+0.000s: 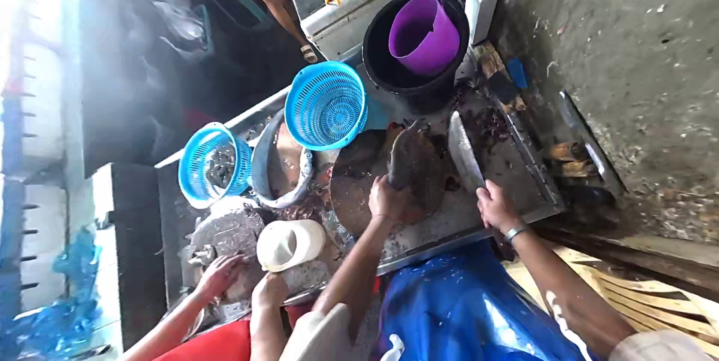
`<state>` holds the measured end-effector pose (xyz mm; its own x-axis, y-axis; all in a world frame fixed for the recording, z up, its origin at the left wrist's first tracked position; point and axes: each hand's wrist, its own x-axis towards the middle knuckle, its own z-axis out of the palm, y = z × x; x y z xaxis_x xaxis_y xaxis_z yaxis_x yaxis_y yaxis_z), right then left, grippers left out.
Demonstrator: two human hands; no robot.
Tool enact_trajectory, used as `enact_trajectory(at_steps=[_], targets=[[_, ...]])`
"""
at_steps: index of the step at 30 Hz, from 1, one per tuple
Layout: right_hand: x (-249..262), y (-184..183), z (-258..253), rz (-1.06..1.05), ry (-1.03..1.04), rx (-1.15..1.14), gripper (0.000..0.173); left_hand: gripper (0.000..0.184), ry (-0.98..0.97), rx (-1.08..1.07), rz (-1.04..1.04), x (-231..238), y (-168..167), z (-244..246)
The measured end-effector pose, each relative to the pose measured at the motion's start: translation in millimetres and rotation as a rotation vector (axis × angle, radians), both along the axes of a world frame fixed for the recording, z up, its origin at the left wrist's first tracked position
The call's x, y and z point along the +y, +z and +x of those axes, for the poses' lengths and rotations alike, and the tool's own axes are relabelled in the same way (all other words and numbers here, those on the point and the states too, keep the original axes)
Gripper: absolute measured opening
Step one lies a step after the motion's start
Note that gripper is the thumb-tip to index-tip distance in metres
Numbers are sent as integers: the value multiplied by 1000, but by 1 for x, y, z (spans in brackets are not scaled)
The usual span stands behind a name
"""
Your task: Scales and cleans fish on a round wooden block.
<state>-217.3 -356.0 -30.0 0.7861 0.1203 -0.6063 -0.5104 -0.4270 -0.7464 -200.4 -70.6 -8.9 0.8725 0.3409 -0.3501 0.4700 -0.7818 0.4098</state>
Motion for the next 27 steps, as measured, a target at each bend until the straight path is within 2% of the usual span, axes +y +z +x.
enact_trajectory(at_steps=[2,4,6,9,13,15,17,19,20,22,23,25,27], targets=[[15,10,3,73,54,87,37,61,-11,21,53,-23,-13,5],[31,13,4,128,97,141,37,63,7,46,-43,-31,-18,10],[44,5,1,17,209,46,39,66,69,55,-185,-29,-25,12],[49,6,-7,-85,274,-40,45,66,58,71,-254,-23,-26,20],[47,62,4,-234,271,-12,35,73,6,162,-298,-20,-17,26],[52,103,12,-308,160,-227,29,76,2,186,-323,-19,-18,30],[64,130,14,-346,-8,-594,30,78,14,187,-365,-17,-24,32],[85,118,5,-368,-151,-793,34,82,25,195,-382,-16,-26,29],[96,91,-7,-387,-152,-745,36,83,31,192,-381,-15,-27,27],[105,31,-38,-374,28,-312,44,81,62,170,-379,-12,-26,25],[102,14,-46,-353,117,-103,46,76,82,164,-368,-9,-23,27],[91,17,-41,-342,178,21,47,63,108,188,-324,0,-11,42],[86,52,-34,-354,151,-60,42,59,142,235,-267,8,-1,40]])
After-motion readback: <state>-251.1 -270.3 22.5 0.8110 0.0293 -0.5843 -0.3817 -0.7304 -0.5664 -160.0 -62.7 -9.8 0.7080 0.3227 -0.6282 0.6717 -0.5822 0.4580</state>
